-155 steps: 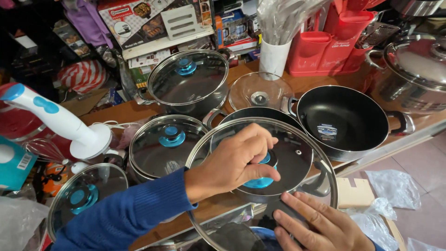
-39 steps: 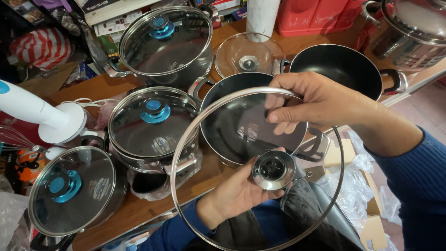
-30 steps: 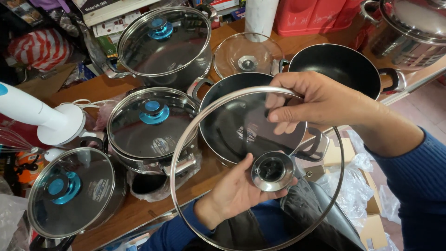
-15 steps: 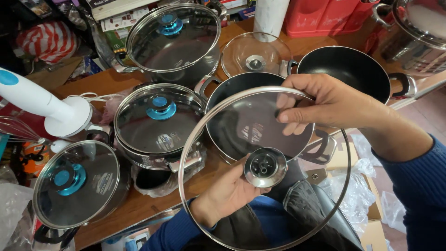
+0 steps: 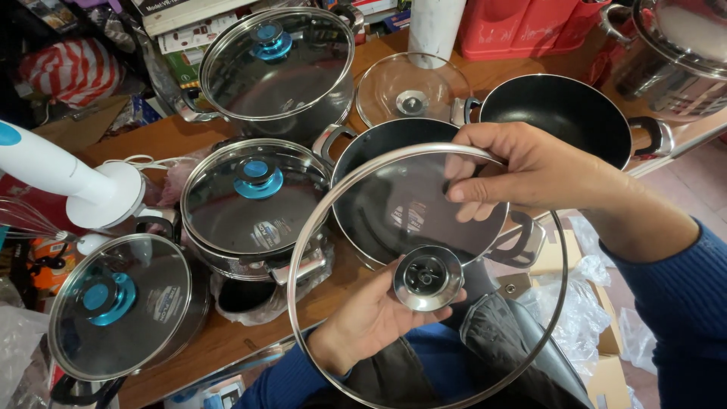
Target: Assembling glass lids by attaching knobs and matching them to the correct pots in a cookware set.
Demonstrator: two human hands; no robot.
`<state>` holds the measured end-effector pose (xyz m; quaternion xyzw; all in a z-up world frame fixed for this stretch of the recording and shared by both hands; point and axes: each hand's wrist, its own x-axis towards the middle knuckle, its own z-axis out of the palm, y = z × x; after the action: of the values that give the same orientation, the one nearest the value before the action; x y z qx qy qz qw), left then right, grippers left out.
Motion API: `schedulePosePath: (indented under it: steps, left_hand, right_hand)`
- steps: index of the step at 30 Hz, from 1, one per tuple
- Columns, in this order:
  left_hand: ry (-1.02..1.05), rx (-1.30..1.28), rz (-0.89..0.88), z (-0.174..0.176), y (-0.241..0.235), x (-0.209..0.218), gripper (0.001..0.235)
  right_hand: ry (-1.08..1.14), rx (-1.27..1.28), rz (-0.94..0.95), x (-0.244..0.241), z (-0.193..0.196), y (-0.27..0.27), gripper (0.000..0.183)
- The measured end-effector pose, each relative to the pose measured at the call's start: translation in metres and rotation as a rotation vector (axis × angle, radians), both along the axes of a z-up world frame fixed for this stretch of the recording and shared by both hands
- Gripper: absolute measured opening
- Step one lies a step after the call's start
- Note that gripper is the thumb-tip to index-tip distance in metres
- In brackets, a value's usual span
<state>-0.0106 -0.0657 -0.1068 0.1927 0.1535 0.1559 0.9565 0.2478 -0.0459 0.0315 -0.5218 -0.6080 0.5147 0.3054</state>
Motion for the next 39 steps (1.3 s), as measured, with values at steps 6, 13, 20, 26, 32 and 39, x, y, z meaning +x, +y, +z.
schedulePosePath:
  steps: [6,13,20,26,32,39]
  left_hand:
    - [-0.008,-0.131,0.010,0.011,0.001,0.001,0.062]
    - [0.048,-0.145,0.014,0.010,0.003,0.001,0.061]
    - [0.037,-0.186,0.016,0.001,0.008,0.000,0.062]
    - [0.007,-0.135,0.062,-0.010,0.007,-0.007,0.061]
    - [0.328,-0.365,0.132,0.011,0.021,0.002,0.062]
    - [0.627,-0.464,0.166,-0.004,0.040,0.017,0.048]
  right_hand:
    - [-0.034,-0.047,-0.033,-0.002,0.000,0.003,0.020]
    - [-0.057,0.051,0.060,-0.001,0.007,0.006,0.028]
    - [-0.247,0.363,-0.200,0.062,0.002,0.030,0.037]
    - [-1.022,0.617,-0.384,0.221,-0.144,0.096,0.021]
    - [-1.236,0.051,-0.213,0.251,-0.236,0.122,0.043]
    - [-1.155,-0.310,-0.102,0.228,-0.251,0.119,0.094]
